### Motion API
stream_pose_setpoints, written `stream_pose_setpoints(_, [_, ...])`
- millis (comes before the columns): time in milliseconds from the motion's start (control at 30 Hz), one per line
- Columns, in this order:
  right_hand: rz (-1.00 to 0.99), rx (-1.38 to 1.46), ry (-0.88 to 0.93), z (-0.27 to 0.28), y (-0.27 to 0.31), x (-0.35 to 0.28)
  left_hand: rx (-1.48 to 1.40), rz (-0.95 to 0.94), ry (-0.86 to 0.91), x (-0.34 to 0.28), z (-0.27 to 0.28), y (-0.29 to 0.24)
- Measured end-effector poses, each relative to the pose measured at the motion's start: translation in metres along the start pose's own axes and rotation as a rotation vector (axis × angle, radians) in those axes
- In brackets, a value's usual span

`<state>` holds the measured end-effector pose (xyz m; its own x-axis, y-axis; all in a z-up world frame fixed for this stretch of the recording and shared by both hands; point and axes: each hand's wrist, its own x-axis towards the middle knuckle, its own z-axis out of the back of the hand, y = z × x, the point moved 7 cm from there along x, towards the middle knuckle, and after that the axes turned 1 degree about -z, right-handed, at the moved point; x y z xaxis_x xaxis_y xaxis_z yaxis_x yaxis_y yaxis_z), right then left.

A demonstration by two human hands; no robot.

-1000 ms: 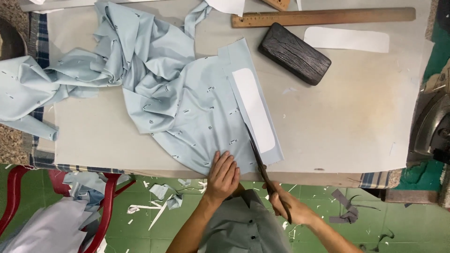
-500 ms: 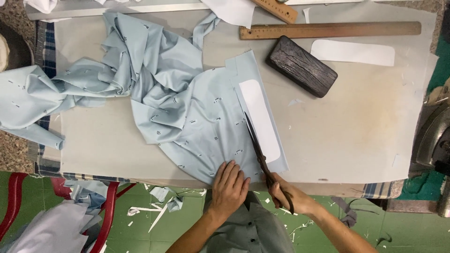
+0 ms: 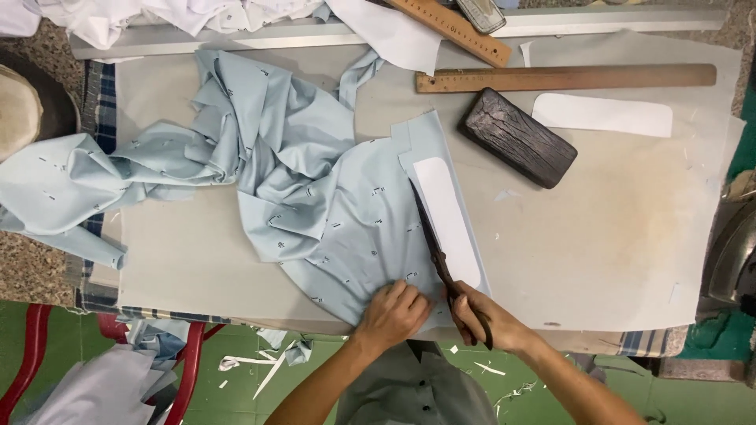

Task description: Ironing and cutting light blue fabric pieces using a template and scissors on a work table

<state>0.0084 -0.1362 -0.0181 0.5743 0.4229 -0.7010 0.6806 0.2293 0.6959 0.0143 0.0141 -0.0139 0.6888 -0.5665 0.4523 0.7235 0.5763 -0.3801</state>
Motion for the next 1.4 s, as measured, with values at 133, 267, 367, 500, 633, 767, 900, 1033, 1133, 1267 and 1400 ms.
stream_pose_setpoints(133, [-0.014, -0.016, 0.004, 0.005, 0.01, 0.016, 0.023, -0.013, -0.002, -0.001, -0.001, -0.001])
stream_pose_setpoints(267, [-0.04, -0.021, 0.013, 0.009, 0.017, 0.021, -0.024, 0.009, 0.024, -0.004, -0.005, 0.002])
stream_pose_setpoints(367, [-0.046, -0.041, 0.004, 0.012, 0.021, 0.028, -0.024, 0.01, 0.02, -0.004, -0.006, 0.001])
stream_pose_setpoints(500, [-0.049, -0.012, 0.026, 0.013, 0.03, 0.027, -0.019, 0.0, 0.02, -0.003, -0.002, 0.001])
stream_pose_setpoints(633, [-0.069, -0.001, 0.01, 0.019, 0.031, 0.04, -0.016, -0.006, -0.002, -0.002, 0.0, 0.0])
stream_pose_setpoints(767, [-0.07, -0.008, -0.025, 0.022, 0.047, 0.044, 0.006, -0.008, -0.002, -0.001, 0.001, 0.001])
stream_pose_setpoints(900, [-0.049, -0.082, -0.07, 0.027, 0.062, 0.057, 0.032, -0.003, -0.008, -0.003, 0.0, 0.0])
stream_pose_setpoints(1033, [0.001, -0.082, -0.123, 0.027, 0.068, 0.055, 0.074, -0.018, -0.035, 0.0, 0.007, 0.002])
stream_pose_setpoints(1133, [0.05, -0.132, -0.103, 0.024, 0.08, 0.024, -0.057, 0.202, 0.092, -0.003, 0.006, 0.042])
stream_pose_setpoints(1267, [0.041, -0.22, -0.088, 0.033, 0.052, -0.038, 0.229, 0.432, 0.195, -0.034, 0.047, 0.129])
stream_pose_setpoints(1400, [0.065, -0.206, -0.163, 0.05, -0.011, -0.092, 0.577, 0.623, 0.169, -0.058, 0.126, 0.174])
